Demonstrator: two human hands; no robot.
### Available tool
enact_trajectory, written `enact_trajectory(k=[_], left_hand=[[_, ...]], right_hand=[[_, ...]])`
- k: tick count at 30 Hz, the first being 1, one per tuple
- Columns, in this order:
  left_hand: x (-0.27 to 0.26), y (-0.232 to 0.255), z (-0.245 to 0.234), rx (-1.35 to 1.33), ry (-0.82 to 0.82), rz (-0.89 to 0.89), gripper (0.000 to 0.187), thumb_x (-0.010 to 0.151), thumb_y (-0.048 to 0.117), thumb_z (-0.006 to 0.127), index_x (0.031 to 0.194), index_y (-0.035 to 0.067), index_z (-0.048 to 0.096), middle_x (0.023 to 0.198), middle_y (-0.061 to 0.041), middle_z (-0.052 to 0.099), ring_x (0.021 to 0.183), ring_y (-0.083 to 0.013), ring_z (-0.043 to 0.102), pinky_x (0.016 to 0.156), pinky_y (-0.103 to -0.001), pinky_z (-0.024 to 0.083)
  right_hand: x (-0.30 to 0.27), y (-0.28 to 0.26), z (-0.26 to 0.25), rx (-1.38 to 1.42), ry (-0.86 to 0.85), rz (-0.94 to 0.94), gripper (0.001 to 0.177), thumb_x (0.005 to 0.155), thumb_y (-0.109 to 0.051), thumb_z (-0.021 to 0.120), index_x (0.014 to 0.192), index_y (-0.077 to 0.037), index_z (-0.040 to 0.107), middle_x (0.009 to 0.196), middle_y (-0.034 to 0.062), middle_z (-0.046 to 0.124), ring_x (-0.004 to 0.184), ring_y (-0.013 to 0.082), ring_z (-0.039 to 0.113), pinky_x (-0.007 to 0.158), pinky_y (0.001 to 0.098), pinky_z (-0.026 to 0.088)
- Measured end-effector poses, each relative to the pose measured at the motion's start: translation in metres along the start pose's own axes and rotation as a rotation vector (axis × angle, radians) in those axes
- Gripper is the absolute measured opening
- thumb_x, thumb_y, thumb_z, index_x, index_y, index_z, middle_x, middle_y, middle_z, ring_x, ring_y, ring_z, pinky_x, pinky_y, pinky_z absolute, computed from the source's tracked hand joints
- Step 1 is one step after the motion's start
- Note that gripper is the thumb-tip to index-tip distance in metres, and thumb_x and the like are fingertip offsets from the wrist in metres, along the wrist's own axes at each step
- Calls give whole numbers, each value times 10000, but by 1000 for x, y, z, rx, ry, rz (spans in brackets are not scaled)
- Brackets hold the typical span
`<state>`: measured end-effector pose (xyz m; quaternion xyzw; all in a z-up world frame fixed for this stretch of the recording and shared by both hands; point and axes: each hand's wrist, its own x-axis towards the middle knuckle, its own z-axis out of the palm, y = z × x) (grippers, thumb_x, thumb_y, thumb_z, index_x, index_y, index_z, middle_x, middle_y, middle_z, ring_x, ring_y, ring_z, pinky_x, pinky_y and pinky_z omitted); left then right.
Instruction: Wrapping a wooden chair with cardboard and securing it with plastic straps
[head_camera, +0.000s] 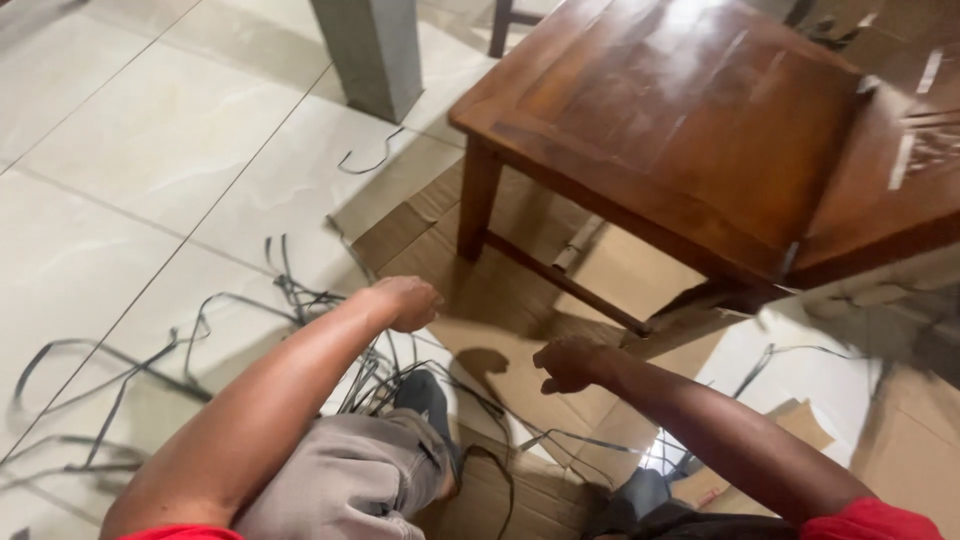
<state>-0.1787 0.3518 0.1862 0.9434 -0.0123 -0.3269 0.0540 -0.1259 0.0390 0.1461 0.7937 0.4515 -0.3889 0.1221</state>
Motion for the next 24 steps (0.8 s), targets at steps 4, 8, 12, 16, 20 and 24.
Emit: enact_trajectory(k=[4,8,12,16,20,24], left_hand=[[-15,-34,21,-63,66,-43,413,925,401,506,1208,228,752,1275,-80,724,1244,-310,652,1057,-478,530],[-37,-65,48,-357,122,-19,415,968,369,530,1308,196,694,1340,-144,681,1318,-354,585,1120,-516,475],[-51,-95,105,-421,169,-161,404,987,363,495,1283,186,705,1328,-165,686,1304,-370,597,1127,-522,472],[-61,-92,161,-675,314,-286,334,986,303,539,1239,204,735,1249,-125,731,1236,-346,646,1047,-495,522],[-18,-100,244,-777,291,-308,444,975,254,527,1409,269,620,1351,-159,660,1278,-397,606,1058,-543,510],[6,-99,264,-748,285,-281,517,989,212,508,1496,311,516,1293,-218,654,1283,-455,578,1044,-603,499]], right_hand=[[28,-20,-15,-62,-1,-59,477,947,-416,688,1339,-151,631,1255,134,701,1268,348,623,1049,499,509],[62,-37,-19,-156,11,-116,456,954,-442,671,1331,-192,617,1241,103,694,1264,313,625,1052,485,518],[56,-77,-43,-175,-30,-132,451,996,-407,611,1377,-167,577,1335,109,646,1316,308,582,1074,480,500],[72,-84,-36,-182,-59,-164,457,980,-405,602,1396,-223,546,1348,104,633,1324,317,571,1066,494,498],[83,-84,-33,-167,-84,-183,468,979,-391,597,1405,-207,544,1350,118,630,1317,329,576,1060,496,498],[92,-82,-34,-191,-79,-201,475,982,-384,597,1413,-196,533,1332,129,635,1312,330,579,1048,485,500]])
